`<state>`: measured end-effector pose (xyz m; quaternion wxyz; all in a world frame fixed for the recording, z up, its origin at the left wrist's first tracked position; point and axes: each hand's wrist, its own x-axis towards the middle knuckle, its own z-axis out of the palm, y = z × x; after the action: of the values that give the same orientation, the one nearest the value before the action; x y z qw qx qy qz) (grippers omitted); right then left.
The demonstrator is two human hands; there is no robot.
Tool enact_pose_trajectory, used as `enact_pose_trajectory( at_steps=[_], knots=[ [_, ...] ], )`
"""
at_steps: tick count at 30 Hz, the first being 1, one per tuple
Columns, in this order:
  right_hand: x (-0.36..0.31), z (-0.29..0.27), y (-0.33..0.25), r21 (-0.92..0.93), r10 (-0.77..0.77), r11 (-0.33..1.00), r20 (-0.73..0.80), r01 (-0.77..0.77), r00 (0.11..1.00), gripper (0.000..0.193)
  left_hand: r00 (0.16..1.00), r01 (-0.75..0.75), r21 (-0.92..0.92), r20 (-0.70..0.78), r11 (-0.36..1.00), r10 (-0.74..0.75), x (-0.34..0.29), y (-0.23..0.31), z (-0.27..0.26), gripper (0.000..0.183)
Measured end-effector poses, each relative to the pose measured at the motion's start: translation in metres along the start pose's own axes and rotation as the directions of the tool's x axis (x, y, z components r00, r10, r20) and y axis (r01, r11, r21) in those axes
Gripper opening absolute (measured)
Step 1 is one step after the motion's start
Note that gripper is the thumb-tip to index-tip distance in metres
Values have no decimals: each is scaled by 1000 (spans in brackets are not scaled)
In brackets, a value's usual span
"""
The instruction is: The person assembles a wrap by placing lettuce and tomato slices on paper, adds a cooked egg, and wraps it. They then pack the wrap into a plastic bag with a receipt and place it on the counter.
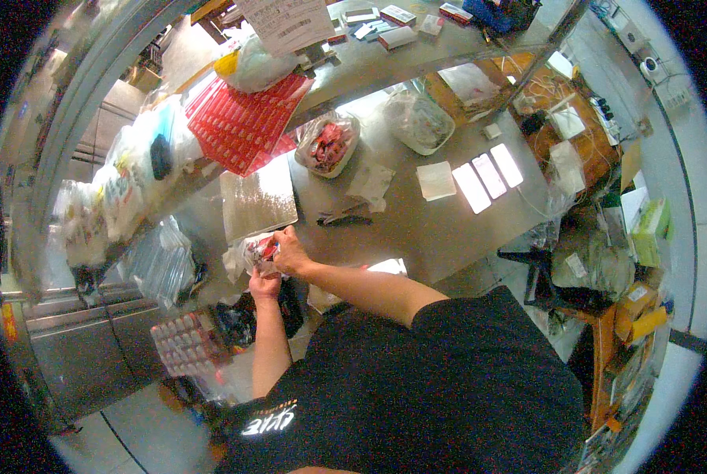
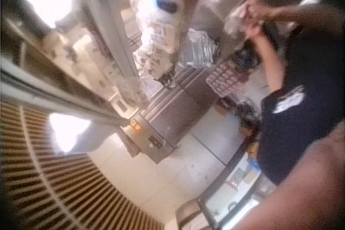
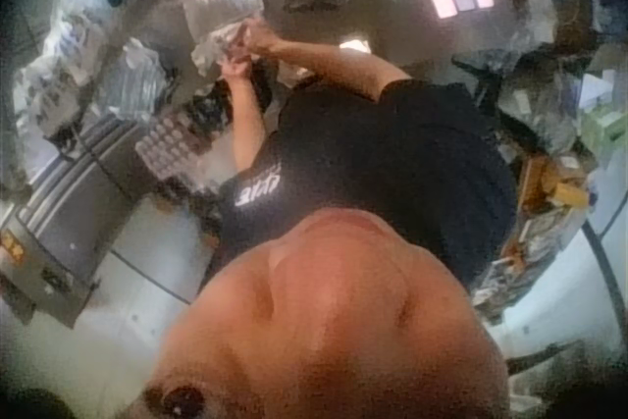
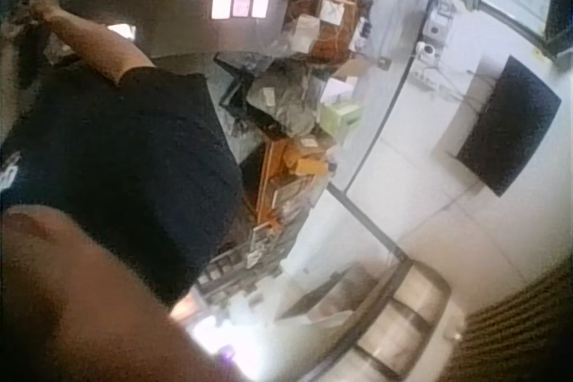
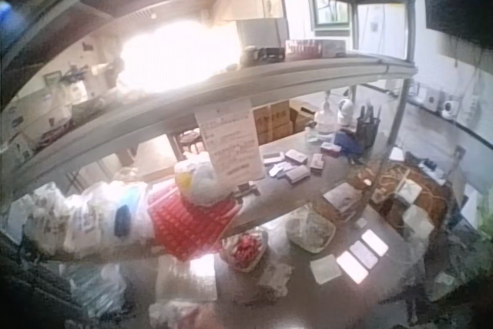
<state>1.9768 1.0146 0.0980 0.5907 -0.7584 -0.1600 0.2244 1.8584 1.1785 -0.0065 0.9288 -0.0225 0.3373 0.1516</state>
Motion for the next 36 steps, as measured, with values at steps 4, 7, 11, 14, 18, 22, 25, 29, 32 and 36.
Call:
enact_pose_trajectory(
  at_steps=[4, 7, 11, 14, 18, 22, 25, 29, 32, 36],
  knots=[
    [2, 6, 6, 28, 169, 985, -31, -168, 985, 36, 1000, 5, -11, 14, 1000, -5, -1, -2, 3, 46],
    [5, 7, 11, -11, 251, 968, 3, -251, 968, 39, 995, -56, 45, -76, 997, 59, -1, -4, 6, 46],
    [8, 2, 15, -16, 238, 971, 6, -238, 971, 37, 995, -60, -5, -83, 998, 59, 1, -4, 4, 47],
    [8, -3, 14, 1, 173, 985, 25, -173, 985, 34, 998, -38, -71, -51, 997, 34, 4, -1, 0, 48],
    [8, -6, 10, 1, 170, 985, 79, -171, 982, 34, 996, -50, 15, -72, 999, 51, 9, 2, -6, 47],
    [8, -3, 13, -70, 161, 984, -41, -164, 986, 49, 999, -30, -14, -35, 999, 29, 11, 5, -11, 47],
    [11, -3, 18, -78, 303, 949, -38, -305, 952, 65, 998, -42, 0, -36, 999, 42, 11, 6, -13, 47],
    [14, -13, 23, 6, 459, 888, 83, -461, 885, 81, 991, -84, 4, -107, 996, 84, 12, 6, -13, 46],
    [14, -21, 21, 55, 420, 902, 123, -429, 899, 80, 993, -67, -8, -97, 998, 66, 14, 5, -13, 46],
    [13, -22, 18, 25, 380, 921, 170, -389, 909, 70, 995, -72, 28, -68, 997, 74, 13, 3, -11, 45]
  ],
)
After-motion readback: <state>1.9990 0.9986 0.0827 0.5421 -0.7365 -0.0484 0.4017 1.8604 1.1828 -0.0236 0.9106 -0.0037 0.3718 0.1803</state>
